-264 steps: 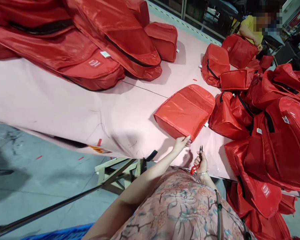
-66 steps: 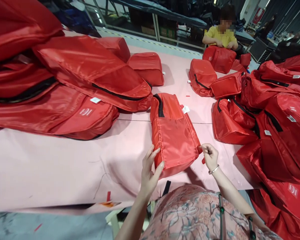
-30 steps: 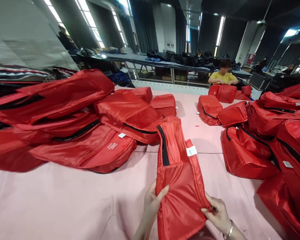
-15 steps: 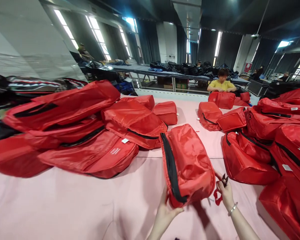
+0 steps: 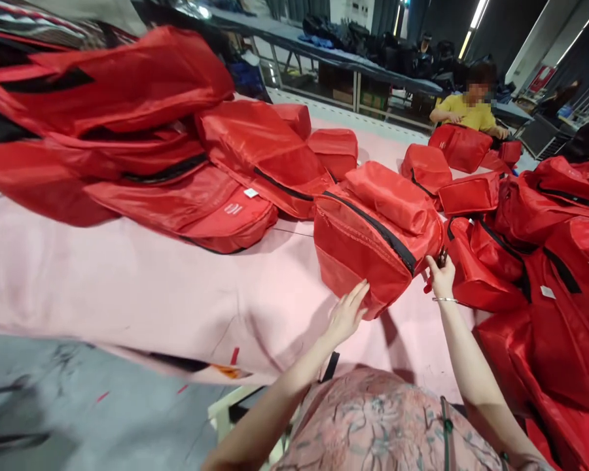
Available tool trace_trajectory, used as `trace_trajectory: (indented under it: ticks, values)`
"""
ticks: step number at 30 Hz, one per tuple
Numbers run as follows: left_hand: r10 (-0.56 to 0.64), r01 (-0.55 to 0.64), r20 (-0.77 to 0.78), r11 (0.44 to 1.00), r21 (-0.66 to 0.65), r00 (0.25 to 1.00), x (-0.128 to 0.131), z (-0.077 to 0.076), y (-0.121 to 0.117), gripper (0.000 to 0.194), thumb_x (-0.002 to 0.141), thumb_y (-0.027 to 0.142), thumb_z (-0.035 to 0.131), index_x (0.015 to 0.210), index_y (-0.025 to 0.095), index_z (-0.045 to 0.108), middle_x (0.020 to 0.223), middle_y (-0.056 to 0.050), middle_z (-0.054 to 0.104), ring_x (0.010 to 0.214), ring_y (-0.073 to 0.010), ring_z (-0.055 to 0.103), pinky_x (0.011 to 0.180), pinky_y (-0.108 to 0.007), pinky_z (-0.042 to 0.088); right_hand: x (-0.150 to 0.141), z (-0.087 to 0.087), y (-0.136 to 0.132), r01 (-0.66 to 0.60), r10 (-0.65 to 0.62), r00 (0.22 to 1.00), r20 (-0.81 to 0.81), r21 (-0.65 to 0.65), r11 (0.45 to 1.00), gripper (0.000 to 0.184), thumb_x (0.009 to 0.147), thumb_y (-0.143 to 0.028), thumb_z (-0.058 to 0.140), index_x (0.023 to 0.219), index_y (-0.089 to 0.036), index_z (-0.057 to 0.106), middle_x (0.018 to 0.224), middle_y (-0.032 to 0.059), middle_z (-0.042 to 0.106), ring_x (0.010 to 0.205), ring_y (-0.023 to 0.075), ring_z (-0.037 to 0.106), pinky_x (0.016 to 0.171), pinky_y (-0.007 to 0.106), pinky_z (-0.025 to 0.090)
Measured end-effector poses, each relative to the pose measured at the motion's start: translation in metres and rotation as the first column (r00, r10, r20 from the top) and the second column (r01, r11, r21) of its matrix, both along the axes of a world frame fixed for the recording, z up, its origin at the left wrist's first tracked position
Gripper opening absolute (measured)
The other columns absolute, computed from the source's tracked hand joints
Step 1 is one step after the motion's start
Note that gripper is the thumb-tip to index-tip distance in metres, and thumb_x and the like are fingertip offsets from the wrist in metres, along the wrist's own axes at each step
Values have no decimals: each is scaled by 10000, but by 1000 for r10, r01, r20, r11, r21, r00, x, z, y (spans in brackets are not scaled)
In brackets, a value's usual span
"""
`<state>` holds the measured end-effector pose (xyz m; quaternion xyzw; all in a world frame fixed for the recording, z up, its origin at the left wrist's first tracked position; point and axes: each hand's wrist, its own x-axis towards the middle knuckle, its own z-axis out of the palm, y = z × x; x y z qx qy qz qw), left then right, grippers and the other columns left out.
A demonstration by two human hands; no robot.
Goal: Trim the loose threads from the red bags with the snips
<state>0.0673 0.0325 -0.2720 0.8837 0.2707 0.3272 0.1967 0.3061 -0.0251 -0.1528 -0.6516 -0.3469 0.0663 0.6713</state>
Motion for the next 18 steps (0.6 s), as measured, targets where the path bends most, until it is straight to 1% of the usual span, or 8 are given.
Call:
trace_trajectory:
  ticks: [3,4,6,8,10,14,16,18]
  values:
    - [134,-134,7,988,71,991,-10,-3,15,361,873,217,376,1212,174,492,1189,-127,560,1113,-231,501,916,-387,426,-2,-3,-7,-61,59,998,29,40,997,292,635,-402,661,728,-159,529,593,-53,470,552,82,409,555,215,398]
    - [189,-190,18,976,102,982,-14,-1,22,344,860,219,401,1179,157,514,1163,-140,565,1099,-249,502,912,-401,420,-5,-4,-8,-70,68,997,37,52,996,287,636,-398,657,732,-157,534,607,-47,483,563,83,417,572,218,405]
    - [261,-263,34,951,161,965,-20,6,37,399,828,233,462,1215,137,480,1228,-164,511,1137,-278,463,935,-424,388,-9,-4,-9,-80,77,996,48,60,995,275,639,-391,649,725,-154,538,620,-39,495,571,84,425,589,220,409]
    - [256,-255,21,943,214,966,-23,13,51,499,809,249,496,1287,139,406,1307,-167,448,1183,-282,423,973,-430,344,-10,-4,-8,-85,82,995,59,55,995,266,643,-382,644,720,-150,539,620,-38,495,572,83,423,595,220,405]
    - [208,-186,-63,950,251,976,-24,19,61,523,809,259,503,1307,150,386,1293,-157,472,1151,-276,449,962,-426,338,-9,-2,-7,-86,82,994,73,47,995,260,647,-375,644,712,-149,535,605,-47,477,562,79,410,590,215,395]
    - [209,-135,-240,947,292,948,-18,32,74,378,804,236,510,1172,156,529,1104,-151,595,984,-282,533,834,-423,390,-6,0,-8,-99,95,991,89,36,994,253,657,-374,640,680,-154,517,583,-57,445,552,74,390,560,202,368]
    - [207,-122,-208,926,358,956,-17,44,78,261,808,222,500,1041,175,605,1068,-139,604,961,-273,539,817,-424,396,-5,-1,-8,-102,99,991,90,38,994,255,656,-378,638,700,-151,531,593,-52,461,559,78,400,561,203,371]
    - [191,-144,-60,883,447,980,-19,60,82,189,813,224,495,928,182,638,1066,-128,598,964,-254,537,818,-415,403,-4,-2,-8,-98,94,991,91,44,994,267,648,-381,647,730,-145,553,606,-48,474,564,78,405,569,205,377]
